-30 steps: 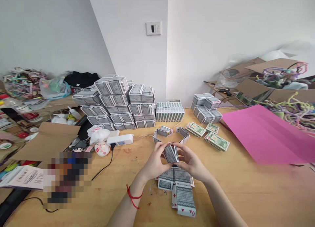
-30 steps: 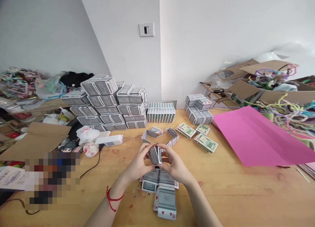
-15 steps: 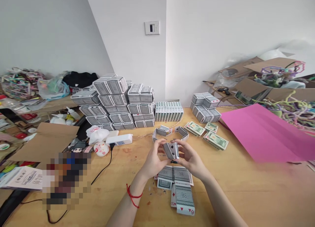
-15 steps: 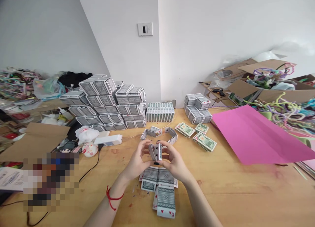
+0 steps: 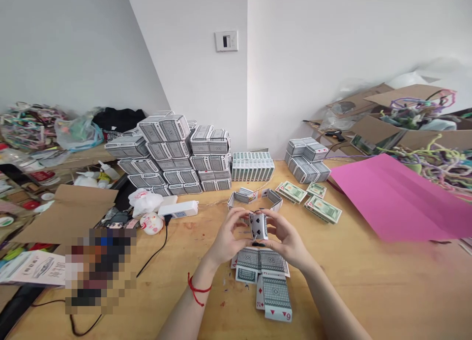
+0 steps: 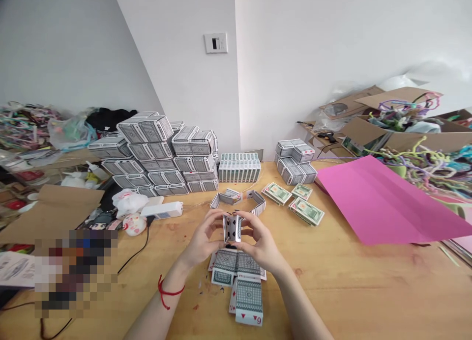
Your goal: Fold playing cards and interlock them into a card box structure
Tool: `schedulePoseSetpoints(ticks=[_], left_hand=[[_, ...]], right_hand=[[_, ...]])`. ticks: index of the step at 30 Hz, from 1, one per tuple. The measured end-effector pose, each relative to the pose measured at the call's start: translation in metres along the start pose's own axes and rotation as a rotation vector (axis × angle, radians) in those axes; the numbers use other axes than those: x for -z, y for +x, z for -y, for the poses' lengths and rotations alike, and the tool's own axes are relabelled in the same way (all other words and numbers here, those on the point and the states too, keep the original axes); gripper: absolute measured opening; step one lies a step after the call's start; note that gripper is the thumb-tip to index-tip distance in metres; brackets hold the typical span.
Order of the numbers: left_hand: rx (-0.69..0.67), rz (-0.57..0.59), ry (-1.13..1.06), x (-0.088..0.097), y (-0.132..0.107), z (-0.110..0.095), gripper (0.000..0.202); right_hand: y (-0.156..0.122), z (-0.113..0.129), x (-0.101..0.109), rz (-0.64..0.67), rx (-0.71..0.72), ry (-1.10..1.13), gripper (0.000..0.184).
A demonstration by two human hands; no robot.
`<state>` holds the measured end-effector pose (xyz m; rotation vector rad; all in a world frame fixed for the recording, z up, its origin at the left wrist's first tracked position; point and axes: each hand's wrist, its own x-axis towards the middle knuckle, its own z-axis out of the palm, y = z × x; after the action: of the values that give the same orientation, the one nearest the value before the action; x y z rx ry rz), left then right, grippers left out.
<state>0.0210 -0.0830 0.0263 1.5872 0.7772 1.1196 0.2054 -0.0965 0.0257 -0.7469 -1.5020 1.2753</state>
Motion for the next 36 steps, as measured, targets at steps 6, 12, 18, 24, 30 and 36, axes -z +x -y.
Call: schedulePoseSetpoints(ticks=[6,12,18,24,30,36], left_hand=[[0.006,0.030,-0.041,0.002,0.000,-0.006,0.055],[0.006,0.029,-0.119,0.002,0.000,-0.008,0.054],[0.088,0.053,-0.322,0.001,0.000,-0.010,0.056],[0.114,0.022,-0.369,0.003,0.001,-0.011,0.059],[0.118,0.054,-0.351,0.003,0.001,-0.016,0.058],[0.135,0.052,-0.319,0.001,0.000,-0.015,0.057]], right_hand=[[-0.001,0.005,0.001,0.003,0.040,-0.018,0.055],[-0.001,0.004,0.001,-0.022,0.049,0.023,0.057],[-0.001,0.005,0.002,-0.041,0.036,0.121,0.056],[-0.001,0.004,0.004,-0.060,0.032,0.097,0.055],[-0.001,0.006,0.003,-0.055,0.045,0.104,0.055],[0.000,0.005,0.001,-0.041,0.030,0.147,0.055]])
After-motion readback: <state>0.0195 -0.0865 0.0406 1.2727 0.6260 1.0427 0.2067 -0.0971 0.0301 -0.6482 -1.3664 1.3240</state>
